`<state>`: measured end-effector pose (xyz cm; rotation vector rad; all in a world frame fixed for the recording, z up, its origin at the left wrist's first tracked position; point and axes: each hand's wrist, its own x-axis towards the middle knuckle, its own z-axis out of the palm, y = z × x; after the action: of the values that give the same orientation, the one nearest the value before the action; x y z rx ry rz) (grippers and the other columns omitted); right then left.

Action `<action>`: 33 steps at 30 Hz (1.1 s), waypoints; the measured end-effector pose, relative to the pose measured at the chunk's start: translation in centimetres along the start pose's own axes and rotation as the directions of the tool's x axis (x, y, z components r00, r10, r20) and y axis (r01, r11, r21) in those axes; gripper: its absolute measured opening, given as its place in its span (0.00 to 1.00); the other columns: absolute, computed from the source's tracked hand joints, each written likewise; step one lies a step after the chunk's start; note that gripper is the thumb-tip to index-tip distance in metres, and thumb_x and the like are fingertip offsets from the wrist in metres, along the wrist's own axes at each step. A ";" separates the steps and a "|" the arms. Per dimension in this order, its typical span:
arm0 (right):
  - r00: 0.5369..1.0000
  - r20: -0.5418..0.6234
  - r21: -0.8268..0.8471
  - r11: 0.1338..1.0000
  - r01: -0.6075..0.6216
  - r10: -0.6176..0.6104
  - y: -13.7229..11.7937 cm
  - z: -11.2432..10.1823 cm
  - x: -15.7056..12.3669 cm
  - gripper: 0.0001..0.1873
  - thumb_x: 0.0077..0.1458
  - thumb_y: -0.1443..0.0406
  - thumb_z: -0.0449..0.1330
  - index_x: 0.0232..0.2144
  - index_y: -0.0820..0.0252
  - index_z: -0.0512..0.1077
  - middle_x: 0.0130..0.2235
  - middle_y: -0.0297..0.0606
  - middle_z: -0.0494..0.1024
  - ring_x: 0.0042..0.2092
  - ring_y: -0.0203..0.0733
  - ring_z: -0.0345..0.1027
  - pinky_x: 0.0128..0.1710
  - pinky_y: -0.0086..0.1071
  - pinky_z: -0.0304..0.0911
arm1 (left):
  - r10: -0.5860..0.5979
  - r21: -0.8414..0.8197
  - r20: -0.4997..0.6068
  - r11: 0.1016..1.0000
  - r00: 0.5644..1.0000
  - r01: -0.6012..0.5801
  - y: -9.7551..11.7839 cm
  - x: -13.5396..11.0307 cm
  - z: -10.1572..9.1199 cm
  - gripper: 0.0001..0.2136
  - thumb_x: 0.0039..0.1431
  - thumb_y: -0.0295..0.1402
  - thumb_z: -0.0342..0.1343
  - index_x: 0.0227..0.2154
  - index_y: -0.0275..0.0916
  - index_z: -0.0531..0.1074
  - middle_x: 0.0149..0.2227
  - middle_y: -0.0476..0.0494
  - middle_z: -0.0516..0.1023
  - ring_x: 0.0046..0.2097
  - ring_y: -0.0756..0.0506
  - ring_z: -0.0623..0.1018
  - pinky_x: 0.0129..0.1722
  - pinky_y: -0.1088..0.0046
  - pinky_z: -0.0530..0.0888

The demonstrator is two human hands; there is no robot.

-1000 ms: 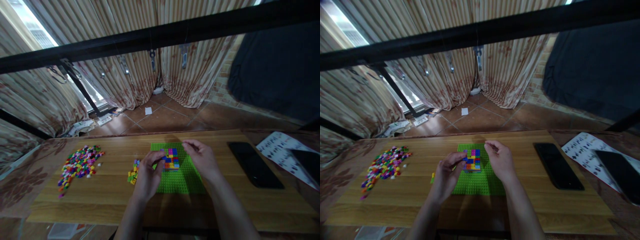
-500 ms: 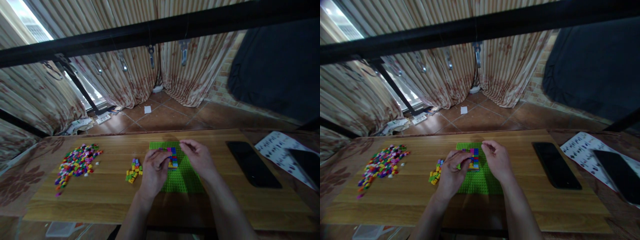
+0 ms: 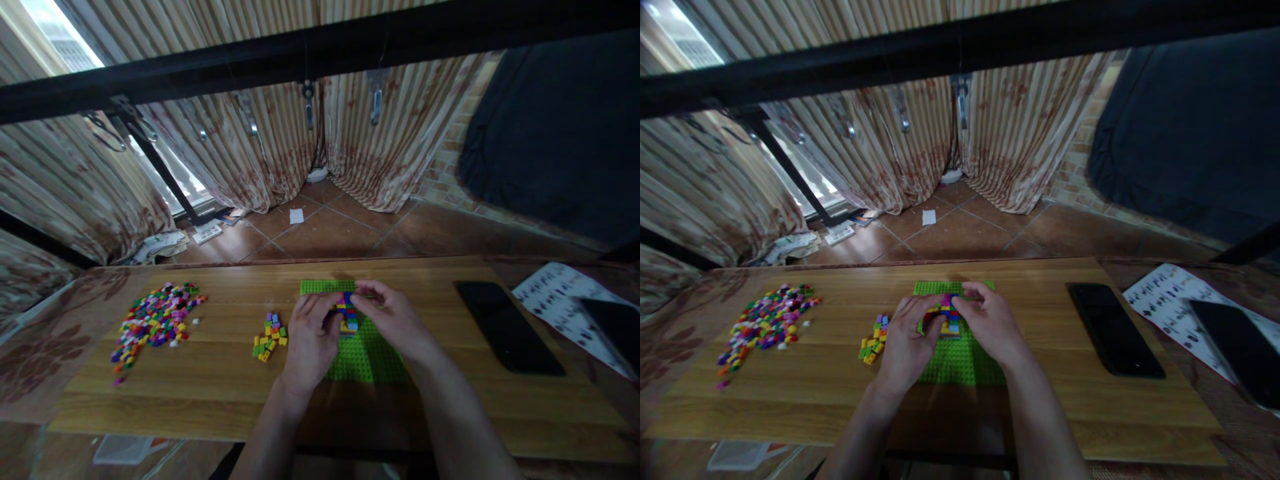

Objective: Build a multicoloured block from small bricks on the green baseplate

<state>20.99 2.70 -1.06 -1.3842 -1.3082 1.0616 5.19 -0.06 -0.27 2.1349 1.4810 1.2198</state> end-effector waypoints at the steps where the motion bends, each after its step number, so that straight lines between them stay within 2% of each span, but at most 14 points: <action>1: 1.000 0.007 0.003 1.000 -0.011 0.011 0.0 0.2 -0.1 0.21 0.46 0.57 0.65 0.43 0.58 0.74 0.42 0.43 0.79 0.43 0.46 0.73 0.43 0.39 0.68 | -0.009 0.002 -0.002 1.000 1.000 0.009 0.0 0.0 0.0 0.14 0.55 0.22 0.58 0.44 0.41 0.74 0.43 0.45 0.79 0.46 0.44 0.74 0.48 0.63 0.73; 6: 0.997 0.060 -0.023 0.998 -0.054 0.056 0.2 1.0 -0.2 0.25 0.45 0.60 0.65 0.47 0.60 0.71 0.44 0.45 0.78 0.44 0.47 0.73 0.43 0.41 0.69 | -0.046 0.004 -0.029 0.999 0.998 0.047 -0.1 -0.1 0.3 0.16 0.54 0.20 0.58 0.45 0.40 0.73 0.48 0.42 0.76 0.51 0.43 0.73 0.53 0.60 0.72; 15: 0.998 0.040 -0.077 0.996 -0.047 0.050 -0.1 1.5 -0.1 0.19 0.45 0.63 0.64 0.42 0.60 0.74 0.40 0.42 0.80 0.41 0.47 0.74 0.44 0.42 0.68 | -0.060 -0.026 -0.051 0.998 0.997 0.058 -0.4 -0.2 0.6 0.17 0.54 0.21 0.58 0.46 0.40 0.72 0.49 0.42 0.75 0.52 0.43 0.73 0.55 0.57 0.72; 21: 0.999 0.011 -0.108 0.994 -0.034 0.036 -0.2 1.7 -0.2 0.17 0.44 0.64 0.63 0.40 0.60 0.75 0.38 0.42 0.80 0.39 0.46 0.75 0.43 0.42 0.69 | -0.073 -0.091 -0.059 0.994 0.996 0.067 -0.5 -0.3 0.4 0.15 0.58 0.21 0.53 0.46 0.41 0.72 0.49 0.41 0.75 0.53 0.44 0.73 0.55 0.58 0.72; 33: 0.998 -0.019 -0.147 0.987 -0.064 0.062 -0.6 1.8 -0.3 0.19 0.43 0.65 0.63 0.41 0.60 0.75 0.38 0.41 0.81 0.37 0.45 0.76 0.40 0.40 0.70 | -0.077 -0.083 -0.100 0.994 0.992 0.069 -0.6 -0.1 0.8 0.14 0.56 0.20 0.54 0.44 0.39 0.72 0.47 0.41 0.75 0.51 0.44 0.74 0.54 0.58 0.73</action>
<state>19.08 2.54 -0.87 -1.5493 -1.3627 1.0119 5.43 0.32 -1.19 1.9764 1.5109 1.3574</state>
